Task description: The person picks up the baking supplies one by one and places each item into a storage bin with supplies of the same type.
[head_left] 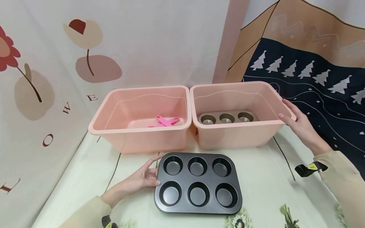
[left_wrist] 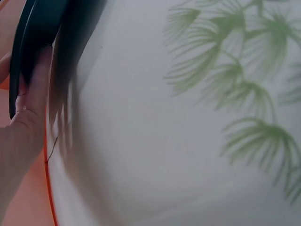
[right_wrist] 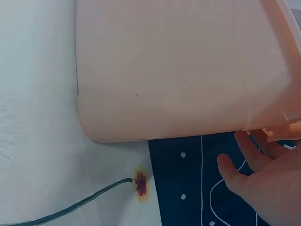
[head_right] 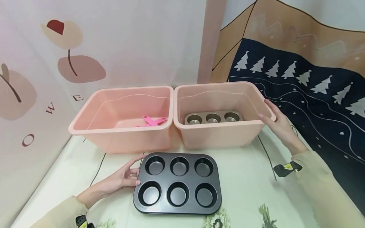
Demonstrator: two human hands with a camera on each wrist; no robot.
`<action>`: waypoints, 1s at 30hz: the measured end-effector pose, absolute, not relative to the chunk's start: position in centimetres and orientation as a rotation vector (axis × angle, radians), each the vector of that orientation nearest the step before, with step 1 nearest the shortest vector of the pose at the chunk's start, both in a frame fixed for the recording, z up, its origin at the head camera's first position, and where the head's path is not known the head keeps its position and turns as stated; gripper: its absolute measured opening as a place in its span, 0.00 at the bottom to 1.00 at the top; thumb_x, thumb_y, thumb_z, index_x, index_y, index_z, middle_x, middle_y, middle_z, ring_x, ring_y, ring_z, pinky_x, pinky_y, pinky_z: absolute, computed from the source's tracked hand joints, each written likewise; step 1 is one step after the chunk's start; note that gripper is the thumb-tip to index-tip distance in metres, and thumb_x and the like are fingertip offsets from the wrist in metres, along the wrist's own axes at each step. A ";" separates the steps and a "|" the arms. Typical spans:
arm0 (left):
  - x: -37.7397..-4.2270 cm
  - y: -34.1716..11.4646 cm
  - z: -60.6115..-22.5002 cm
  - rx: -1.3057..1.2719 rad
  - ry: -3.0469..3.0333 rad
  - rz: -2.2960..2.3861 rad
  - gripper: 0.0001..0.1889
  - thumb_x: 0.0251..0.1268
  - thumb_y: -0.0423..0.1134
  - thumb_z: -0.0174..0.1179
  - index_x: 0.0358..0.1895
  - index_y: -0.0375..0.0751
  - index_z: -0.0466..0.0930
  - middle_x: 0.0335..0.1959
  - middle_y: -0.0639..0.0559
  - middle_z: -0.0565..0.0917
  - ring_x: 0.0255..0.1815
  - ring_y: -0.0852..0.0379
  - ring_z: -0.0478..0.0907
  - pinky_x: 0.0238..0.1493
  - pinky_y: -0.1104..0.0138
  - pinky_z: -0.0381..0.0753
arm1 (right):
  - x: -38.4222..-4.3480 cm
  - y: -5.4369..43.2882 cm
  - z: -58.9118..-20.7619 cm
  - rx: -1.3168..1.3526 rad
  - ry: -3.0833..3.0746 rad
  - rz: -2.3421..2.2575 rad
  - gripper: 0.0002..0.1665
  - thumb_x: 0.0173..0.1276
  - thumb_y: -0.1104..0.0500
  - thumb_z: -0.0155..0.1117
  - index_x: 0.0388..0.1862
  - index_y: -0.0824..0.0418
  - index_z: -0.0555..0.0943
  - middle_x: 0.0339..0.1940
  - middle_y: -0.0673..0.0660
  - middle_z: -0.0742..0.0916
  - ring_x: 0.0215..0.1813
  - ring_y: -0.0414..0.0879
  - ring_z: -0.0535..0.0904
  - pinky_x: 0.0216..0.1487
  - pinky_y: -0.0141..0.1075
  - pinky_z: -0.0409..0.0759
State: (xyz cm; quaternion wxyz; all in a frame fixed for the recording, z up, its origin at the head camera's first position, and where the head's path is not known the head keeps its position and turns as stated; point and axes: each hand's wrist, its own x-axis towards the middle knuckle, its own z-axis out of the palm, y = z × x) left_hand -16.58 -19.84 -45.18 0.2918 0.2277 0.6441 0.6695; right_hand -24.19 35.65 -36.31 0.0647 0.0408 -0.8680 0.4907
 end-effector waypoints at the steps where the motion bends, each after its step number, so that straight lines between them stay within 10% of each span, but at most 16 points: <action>1: -16.5 -19.8 -45.1 0.603 1.719 1.796 0.46 0.61 0.23 0.59 0.77 0.52 0.43 0.36 0.46 0.76 0.37 0.58 0.79 0.41 0.63 0.82 | -24.3 35.6 -36.3 0.122 -2.619 1.482 0.40 0.76 0.51 0.51 0.80 0.44 0.45 0.77 0.63 0.56 0.69 0.47 0.59 0.67 0.35 0.61; 8: -15.8 -19.0 -44.3 0.617 1.684 1.782 0.45 0.64 0.24 0.57 0.78 0.48 0.39 0.43 0.40 0.77 0.37 0.56 0.80 0.43 0.56 0.82 | -24.3 35.4 -36.2 0.140 -2.601 1.490 0.39 0.76 0.53 0.51 0.80 0.45 0.47 0.75 0.66 0.58 0.62 0.38 0.63 0.44 0.17 0.67; 30: -15.2 -16.1 -43.5 0.598 1.481 2.052 0.19 0.59 0.20 0.51 0.53 0.39 0.66 0.40 0.48 0.78 0.35 0.60 0.78 0.34 0.72 0.78 | -24.3 35.5 -36.9 0.219 -2.499 1.642 0.35 0.77 0.57 0.48 0.79 0.45 0.51 0.66 0.62 0.60 0.52 0.35 0.69 0.45 0.18 0.72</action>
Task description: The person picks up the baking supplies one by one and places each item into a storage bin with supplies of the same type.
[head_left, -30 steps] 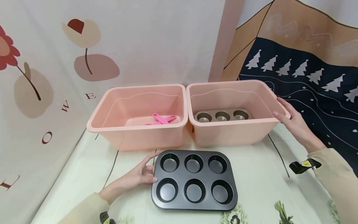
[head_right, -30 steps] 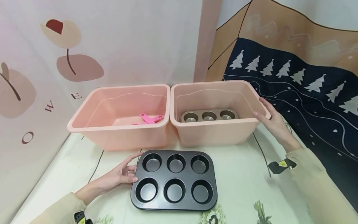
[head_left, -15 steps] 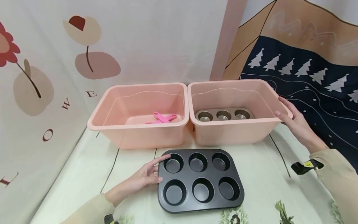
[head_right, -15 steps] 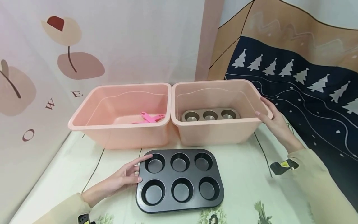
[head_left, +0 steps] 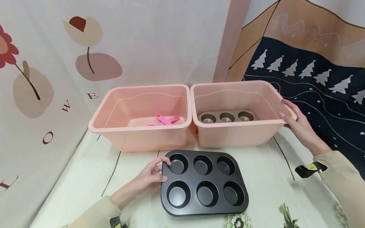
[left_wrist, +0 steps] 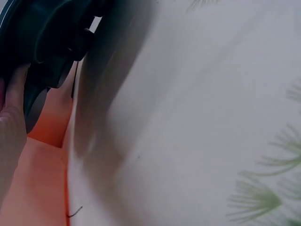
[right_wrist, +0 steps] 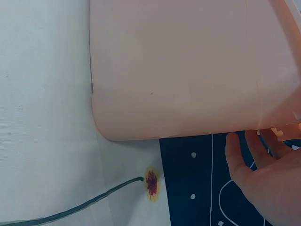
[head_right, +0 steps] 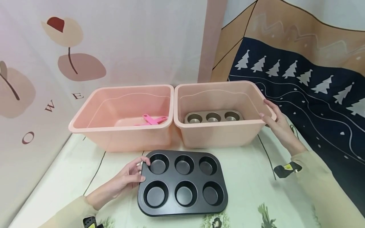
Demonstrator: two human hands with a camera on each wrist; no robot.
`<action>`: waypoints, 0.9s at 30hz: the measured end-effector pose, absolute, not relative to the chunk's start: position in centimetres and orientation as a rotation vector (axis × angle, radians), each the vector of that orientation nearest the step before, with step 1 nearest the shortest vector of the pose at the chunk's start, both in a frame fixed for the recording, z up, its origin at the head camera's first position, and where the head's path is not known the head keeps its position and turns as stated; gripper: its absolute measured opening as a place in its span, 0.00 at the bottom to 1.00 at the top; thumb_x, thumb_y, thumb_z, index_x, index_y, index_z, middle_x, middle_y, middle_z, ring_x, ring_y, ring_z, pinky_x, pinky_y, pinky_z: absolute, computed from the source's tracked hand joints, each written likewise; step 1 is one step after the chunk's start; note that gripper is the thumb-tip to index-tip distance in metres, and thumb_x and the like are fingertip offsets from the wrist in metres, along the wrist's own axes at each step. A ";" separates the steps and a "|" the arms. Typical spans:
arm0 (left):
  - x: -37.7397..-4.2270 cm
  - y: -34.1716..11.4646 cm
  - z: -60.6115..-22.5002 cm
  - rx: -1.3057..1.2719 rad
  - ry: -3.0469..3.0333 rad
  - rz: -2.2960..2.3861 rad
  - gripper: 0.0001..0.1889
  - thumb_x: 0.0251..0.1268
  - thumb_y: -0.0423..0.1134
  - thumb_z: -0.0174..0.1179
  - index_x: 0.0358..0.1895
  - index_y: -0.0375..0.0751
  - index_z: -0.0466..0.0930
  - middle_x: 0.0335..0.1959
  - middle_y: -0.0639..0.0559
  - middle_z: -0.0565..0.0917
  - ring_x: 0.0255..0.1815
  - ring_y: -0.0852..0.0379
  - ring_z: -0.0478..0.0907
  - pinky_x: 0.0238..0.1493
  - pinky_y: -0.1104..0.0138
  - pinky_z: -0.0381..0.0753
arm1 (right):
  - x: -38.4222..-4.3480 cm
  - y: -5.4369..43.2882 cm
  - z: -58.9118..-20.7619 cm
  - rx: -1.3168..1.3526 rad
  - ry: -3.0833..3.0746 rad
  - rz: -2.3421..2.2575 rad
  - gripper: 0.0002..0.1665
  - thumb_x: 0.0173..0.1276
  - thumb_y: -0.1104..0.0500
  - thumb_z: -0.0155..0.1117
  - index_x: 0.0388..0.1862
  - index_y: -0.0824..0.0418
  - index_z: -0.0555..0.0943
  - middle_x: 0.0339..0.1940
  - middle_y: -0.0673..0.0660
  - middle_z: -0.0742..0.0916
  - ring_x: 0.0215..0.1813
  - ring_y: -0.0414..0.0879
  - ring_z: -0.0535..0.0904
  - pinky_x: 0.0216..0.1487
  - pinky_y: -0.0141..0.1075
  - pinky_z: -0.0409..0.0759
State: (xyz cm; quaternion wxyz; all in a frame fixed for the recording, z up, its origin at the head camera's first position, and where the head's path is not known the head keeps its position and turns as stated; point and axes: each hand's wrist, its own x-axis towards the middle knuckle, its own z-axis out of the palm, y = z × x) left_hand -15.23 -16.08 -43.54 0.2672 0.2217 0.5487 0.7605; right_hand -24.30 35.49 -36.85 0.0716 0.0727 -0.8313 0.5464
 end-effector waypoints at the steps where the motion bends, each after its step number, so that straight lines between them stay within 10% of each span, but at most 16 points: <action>1: -15.3 -16.0 -43.4 0.600 1.499 2.048 0.19 0.60 0.20 0.52 0.53 0.38 0.66 0.40 0.47 0.78 0.35 0.60 0.78 0.34 0.73 0.78 | -24.3 35.5 -36.8 0.215 -2.497 1.645 0.34 0.77 0.57 0.48 0.78 0.44 0.52 0.66 0.62 0.60 0.52 0.35 0.69 0.45 0.18 0.72; 9: -15.1 -15.6 -42.4 0.478 1.839 1.864 0.19 0.64 0.25 0.54 0.57 0.37 0.66 0.49 0.41 0.72 0.42 0.56 0.75 0.42 0.68 0.79 | -24.3 35.2 -36.7 0.218 -2.466 1.697 0.34 0.77 0.58 0.49 0.78 0.45 0.53 0.67 0.62 0.59 0.52 0.36 0.68 0.44 0.18 0.72; 16: -15.1 -15.9 -42.1 0.481 1.812 1.859 0.25 0.63 0.26 0.56 0.64 0.32 0.64 0.22 0.52 0.72 0.30 0.60 0.75 0.36 0.69 0.78 | -24.4 35.3 -36.8 0.230 -2.432 1.758 0.34 0.77 0.59 0.50 0.77 0.43 0.54 0.67 0.61 0.59 0.52 0.36 0.68 0.44 0.18 0.72; 27: -14.7 -14.8 -41.6 0.473 1.588 2.045 0.21 0.63 0.23 0.53 0.58 0.43 0.72 0.28 0.52 0.82 0.31 0.61 0.79 0.37 0.69 0.80 | -24.3 35.6 -37.1 0.232 -2.491 1.683 0.34 0.78 0.56 0.48 0.78 0.41 0.51 0.67 0.62 0.58 0.53 0.38 0.67 0.45 0.18 0.72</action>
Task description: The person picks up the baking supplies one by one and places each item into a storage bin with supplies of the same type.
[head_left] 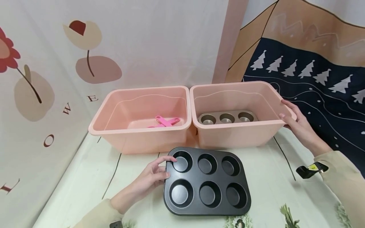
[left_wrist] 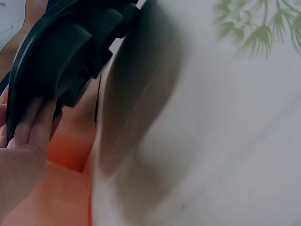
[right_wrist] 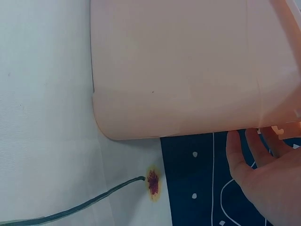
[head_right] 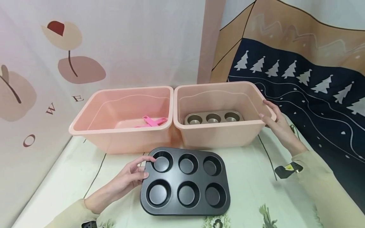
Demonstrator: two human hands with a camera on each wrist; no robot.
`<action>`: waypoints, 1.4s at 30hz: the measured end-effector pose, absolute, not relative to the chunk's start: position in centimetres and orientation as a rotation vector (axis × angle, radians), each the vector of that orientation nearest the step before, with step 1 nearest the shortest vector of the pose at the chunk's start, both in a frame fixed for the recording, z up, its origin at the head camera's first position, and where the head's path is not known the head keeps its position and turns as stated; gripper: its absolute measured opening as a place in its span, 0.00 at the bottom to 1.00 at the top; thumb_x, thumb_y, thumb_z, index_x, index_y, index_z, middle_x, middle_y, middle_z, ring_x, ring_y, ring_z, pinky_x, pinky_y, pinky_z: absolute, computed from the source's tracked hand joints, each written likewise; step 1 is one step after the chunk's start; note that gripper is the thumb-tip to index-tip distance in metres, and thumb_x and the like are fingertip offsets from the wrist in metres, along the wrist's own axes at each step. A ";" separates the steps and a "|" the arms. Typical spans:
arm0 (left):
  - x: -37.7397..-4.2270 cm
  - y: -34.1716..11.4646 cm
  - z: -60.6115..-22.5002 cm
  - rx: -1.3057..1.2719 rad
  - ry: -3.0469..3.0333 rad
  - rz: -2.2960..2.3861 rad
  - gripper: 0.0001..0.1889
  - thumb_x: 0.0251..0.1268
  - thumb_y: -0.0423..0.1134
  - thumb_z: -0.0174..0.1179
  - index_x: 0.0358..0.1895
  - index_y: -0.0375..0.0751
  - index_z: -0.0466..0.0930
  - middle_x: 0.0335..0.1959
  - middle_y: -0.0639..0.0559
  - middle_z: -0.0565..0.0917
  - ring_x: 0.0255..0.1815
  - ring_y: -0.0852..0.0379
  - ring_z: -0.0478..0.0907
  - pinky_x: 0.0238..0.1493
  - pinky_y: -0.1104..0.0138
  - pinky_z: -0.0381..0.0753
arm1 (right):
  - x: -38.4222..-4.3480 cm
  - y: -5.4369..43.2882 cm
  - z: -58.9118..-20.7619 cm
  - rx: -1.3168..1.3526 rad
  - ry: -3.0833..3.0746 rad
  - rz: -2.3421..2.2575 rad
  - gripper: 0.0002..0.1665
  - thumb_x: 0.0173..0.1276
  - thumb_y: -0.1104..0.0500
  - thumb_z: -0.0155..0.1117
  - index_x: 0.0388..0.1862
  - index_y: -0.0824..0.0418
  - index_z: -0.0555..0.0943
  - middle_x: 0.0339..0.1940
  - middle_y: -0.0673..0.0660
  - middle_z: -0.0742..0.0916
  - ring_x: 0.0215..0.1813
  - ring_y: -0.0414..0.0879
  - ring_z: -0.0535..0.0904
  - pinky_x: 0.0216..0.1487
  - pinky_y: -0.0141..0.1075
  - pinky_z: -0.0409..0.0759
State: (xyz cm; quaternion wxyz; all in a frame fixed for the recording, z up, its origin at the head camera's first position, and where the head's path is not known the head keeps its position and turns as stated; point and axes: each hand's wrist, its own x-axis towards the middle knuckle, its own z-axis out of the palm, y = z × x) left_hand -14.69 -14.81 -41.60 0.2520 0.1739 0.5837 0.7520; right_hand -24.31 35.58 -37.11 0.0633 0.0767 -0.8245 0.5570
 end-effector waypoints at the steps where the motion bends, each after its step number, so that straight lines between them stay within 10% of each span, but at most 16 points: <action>1: -14.7 -14.7 -41.6 0.476 1.587 2.051 0.21 0.63 0.23 0.53 0.58 0.42 0.72 0.29 0.51 0.82 0.32 0.60 0.79 0.38 0.68 0.80 | -24.3 35.6 -37.1 0.231 -2.482 1.698 0.34 0.77 0.57 0.48 0.77 0.41 0.52 0.67 0.61 0.58 0.53 0.38 0.67 0.45 0.18 0.72; 42: -15.6 -10.6 -37.8 0.799 1.506 2.135 0.25 0.64 0.24 0.52 0.65 0.35 0.68 0.28 0.54 0.82 0.29 0.64 0.75 0.36 0.74 0.73 | -24.0 36.0 -36.6 0.295 -2.593 1.549 0.37 0.79 0.54 0.45 0.80 0.47 0.44 0.68 0.69 0.57 0.53 0.32 0.67 0.44 0.17 0.71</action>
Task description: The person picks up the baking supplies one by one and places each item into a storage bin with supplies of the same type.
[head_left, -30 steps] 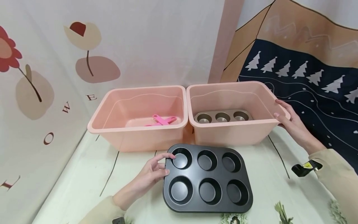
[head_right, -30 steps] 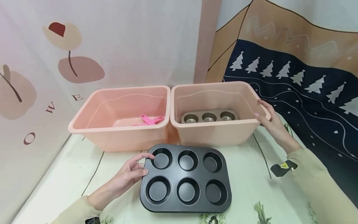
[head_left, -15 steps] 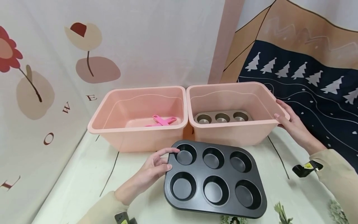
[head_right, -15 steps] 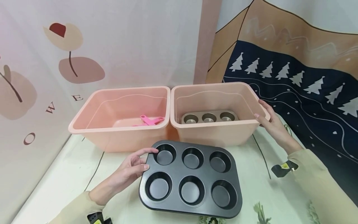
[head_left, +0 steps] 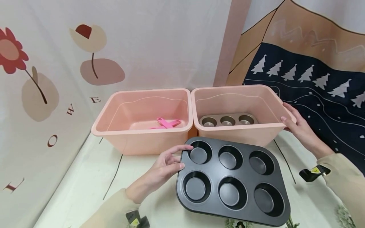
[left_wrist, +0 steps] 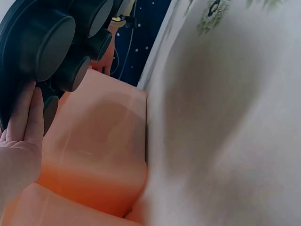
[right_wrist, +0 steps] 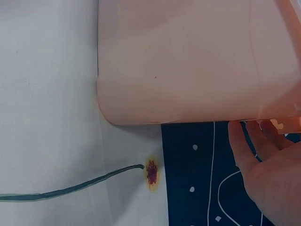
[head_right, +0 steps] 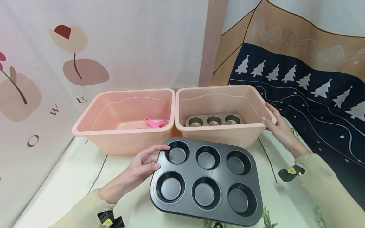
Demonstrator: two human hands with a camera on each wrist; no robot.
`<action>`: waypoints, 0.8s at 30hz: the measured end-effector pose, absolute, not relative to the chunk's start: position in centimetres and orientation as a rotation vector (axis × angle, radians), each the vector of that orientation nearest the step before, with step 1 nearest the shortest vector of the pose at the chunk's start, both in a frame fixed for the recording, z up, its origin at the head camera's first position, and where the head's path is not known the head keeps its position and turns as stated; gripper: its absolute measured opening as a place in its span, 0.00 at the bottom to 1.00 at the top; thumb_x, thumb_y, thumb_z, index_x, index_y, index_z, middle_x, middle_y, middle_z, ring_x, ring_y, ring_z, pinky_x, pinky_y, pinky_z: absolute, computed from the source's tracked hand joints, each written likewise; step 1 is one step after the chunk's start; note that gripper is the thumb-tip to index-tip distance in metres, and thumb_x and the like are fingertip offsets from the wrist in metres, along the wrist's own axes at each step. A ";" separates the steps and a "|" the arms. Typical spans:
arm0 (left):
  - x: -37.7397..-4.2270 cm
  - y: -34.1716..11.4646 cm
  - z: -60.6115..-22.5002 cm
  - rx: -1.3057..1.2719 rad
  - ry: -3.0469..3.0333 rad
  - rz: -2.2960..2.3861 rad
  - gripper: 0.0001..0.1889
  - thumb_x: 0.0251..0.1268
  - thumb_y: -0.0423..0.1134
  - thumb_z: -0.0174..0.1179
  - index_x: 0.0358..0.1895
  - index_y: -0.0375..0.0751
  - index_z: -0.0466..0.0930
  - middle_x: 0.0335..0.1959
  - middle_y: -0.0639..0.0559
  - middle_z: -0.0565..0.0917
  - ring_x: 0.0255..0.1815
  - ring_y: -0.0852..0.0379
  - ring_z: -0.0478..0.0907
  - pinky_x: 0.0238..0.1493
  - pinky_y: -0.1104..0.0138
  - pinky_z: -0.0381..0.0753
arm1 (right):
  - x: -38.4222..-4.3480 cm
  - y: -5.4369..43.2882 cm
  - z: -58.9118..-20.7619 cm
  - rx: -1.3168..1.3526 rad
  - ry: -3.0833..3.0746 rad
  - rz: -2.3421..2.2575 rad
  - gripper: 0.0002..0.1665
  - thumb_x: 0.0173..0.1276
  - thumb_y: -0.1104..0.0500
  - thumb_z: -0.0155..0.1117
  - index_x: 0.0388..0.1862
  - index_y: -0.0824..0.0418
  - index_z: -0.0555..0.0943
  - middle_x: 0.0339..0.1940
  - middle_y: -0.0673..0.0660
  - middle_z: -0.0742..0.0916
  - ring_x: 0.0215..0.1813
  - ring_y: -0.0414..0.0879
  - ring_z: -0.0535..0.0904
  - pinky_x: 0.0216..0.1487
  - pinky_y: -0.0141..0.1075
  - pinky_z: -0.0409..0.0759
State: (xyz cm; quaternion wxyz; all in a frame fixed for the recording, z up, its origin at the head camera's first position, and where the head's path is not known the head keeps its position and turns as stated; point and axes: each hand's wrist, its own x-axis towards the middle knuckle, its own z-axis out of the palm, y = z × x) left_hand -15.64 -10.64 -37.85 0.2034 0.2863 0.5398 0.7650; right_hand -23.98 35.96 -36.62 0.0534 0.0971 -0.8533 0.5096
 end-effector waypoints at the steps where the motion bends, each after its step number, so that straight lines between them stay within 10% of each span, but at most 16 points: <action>1: -15.7 -10.5 -37.8 0.806 1.498 2.137 0.25 0.63 0.24 0.52 0.65 0.36 0.68 0.29 0.54 0.82 0.29 0.64 0.75 0.36 0.74 0.73 | -24.0 35.9 -36.6 0.298 -2.589 1.548 0.37 0.79 0.55 0.45 0.80 0.47 0.44 0.68 0.69 0.57 0.52 0.32 0.68 0.44 0.17 0.71; 24: -17.0 -9.1 -35.0 0.754 1.434 2.325 0.28 0.62 0.21 0.49 0.67 0.34 0.64 0.37 0.48 0.85 0.36 0.59 0.82 0.42 0.69 0.82 | -24.0 36.0 -36.9 0.314 -2.569 1.515 0.36 0.79 0.56 0.46 0.80 0.49 0.46 0.68 0.71 0.58 0.52 0.31 0.68 0.43 0.17 0.72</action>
